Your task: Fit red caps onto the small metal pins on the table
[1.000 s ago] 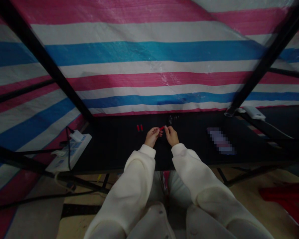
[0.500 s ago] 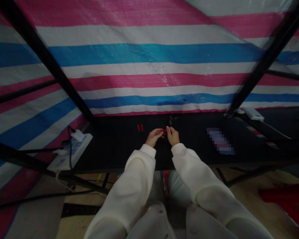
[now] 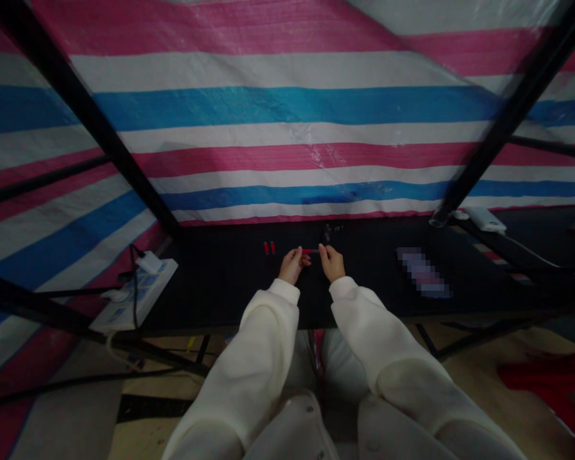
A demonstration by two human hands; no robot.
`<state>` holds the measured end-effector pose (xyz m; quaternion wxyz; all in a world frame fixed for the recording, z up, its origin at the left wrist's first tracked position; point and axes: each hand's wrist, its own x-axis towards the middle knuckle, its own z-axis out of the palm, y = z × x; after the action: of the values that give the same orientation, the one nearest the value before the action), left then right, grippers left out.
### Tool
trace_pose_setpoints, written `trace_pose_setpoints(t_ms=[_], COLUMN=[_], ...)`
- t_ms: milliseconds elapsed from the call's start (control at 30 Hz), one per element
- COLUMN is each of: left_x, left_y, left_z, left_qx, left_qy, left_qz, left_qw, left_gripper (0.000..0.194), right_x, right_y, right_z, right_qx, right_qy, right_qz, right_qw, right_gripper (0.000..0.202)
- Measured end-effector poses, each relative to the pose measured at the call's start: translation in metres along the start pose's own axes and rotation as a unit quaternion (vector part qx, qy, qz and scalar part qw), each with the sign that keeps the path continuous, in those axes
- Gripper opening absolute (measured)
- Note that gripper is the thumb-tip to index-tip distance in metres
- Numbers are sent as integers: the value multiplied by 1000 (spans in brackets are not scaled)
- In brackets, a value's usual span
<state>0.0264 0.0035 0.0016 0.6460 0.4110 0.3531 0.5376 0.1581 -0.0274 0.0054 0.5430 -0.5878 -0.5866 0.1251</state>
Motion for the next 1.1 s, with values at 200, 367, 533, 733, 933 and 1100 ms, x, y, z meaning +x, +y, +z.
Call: trace_pose_setpoints(t_ms=[200, 367, 533, 733, 933, 1100], left_x=[-1, -1, 0, 0, -1, -1], left_y=[2, -1, -1, -1, -1, 0], left_z=[-1, -3, -3, -2, -2, -3], left_qx=[-2, 11, -3, 11, 23, 20], left_qy=[13, -16, -16, -18, -28, -33], left_qz=[8, 13, 34, 38, 34, 26], left_qw=[1000, 1000, 999, 999, 999, 999], left_gripper=[32, 33, 32, 30, 28, 26], right_x=[4, 3, 1, 0, -2, 0], right_y=[5, 8, 8, 13, 15, 15], right_z=[2, 10, 10, 11, 12, 10], right_qx=[56, 111, 84, 56, 51, -13], right_qy=[14, -73, -116, -139, -165, -132], right_qz=[42, -18, -58, -64, -57, -55], right_qw=[997, 991, 988, 987, 983, 990], right_gripper=[46, 36, 25, 23, 23, 21])
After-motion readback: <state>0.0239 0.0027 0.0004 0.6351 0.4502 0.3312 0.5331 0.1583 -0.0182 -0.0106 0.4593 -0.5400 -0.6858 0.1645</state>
